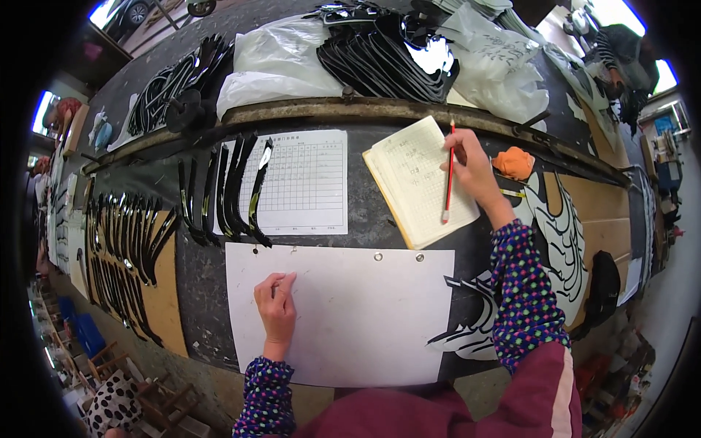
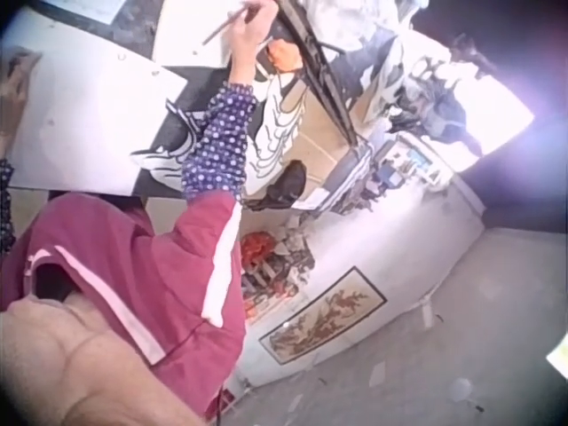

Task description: Organizing and tallying shoe components at a workbench, recording quantities in a notebook and on a log sheet.

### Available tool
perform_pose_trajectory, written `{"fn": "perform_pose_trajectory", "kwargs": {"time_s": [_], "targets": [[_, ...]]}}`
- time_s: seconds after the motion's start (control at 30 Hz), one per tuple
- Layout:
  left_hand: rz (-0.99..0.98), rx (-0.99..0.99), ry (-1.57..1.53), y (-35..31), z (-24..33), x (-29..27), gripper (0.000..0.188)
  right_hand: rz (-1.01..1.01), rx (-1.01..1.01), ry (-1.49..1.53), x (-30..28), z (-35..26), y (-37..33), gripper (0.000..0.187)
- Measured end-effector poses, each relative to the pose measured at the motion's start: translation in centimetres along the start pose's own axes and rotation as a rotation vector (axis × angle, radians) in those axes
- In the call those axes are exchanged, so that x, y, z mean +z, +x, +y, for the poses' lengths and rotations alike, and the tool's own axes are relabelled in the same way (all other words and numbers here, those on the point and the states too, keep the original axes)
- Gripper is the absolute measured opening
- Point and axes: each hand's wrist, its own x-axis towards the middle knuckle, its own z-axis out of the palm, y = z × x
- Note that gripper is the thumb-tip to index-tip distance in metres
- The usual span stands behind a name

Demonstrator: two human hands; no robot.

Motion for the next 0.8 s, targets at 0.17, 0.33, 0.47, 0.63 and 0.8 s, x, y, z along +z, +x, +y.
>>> {"fn": "perform_pose_trajectory", "kwargs": {"time_s": [0.17, 0.33, 0.47, 0.63, 0.8], "targets": [[-0.007, -0.016, -0.004, 0.0, 0.1, 0.0, 0.034, -0.25, -0.32, -0.516, -0.6, -4.0, 5.8, 0.035], [-0.012, -0.021, 0.007, 0.2, 0.3, 0.6, 0.036, -0.072, -0.619, -0.665, 1.3, -3.9, 5.1, 0.03], [-0.009, -0.025, -0.017, 0.4, 0.2, 1.1, 0.038, -0.021, -0.362, -0.475, 2.9, -2.5, 1.0, 0.03], [0.071, 0.127, -0.094, 4.0, 2.4, 1.1, 0.034, 0.357, -0.045, -0.625, 3.9, 0.6, -3.1, 0.025], [0.078, 0.041, -0.268, 15.6, 8.7, 7.5, 0.036, 0.355, 0.049, -0.655, 5.3, 2.4, -4.0, 0.026]]}}
